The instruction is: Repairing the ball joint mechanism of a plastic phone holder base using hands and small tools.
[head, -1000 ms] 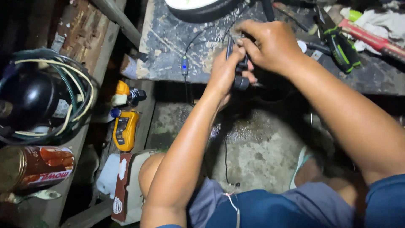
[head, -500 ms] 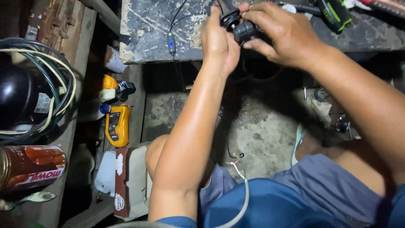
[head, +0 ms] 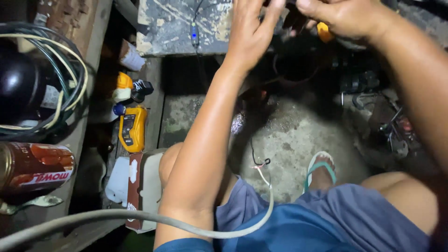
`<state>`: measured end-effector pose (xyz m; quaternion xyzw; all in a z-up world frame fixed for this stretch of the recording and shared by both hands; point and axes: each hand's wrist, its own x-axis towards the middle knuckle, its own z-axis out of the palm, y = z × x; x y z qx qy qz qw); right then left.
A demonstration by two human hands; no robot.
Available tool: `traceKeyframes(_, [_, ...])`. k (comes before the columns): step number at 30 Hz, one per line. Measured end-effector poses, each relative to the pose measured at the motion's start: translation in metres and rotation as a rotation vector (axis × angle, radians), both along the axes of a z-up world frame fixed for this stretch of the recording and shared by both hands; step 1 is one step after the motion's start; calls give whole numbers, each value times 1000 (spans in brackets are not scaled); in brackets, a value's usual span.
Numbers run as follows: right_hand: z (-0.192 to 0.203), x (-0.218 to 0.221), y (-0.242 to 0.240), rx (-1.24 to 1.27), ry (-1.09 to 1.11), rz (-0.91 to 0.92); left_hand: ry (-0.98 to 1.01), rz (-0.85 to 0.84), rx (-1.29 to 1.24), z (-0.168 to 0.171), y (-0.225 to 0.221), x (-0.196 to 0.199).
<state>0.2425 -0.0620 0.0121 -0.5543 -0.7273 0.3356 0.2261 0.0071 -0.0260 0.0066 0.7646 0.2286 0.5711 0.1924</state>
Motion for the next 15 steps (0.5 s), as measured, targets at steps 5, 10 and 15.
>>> traceKeyframes(5, [34,-16,-28,66,427,-6,180,-232,-206,-3,2,-4])
traceKeyframes(10, [47,-17,-27,323,22,13,227,-262,-333,8,-5,-11])
traceKeyframes(15, [33,-16,-14,337,2,6,344,-130,-474,17,-8,-14])
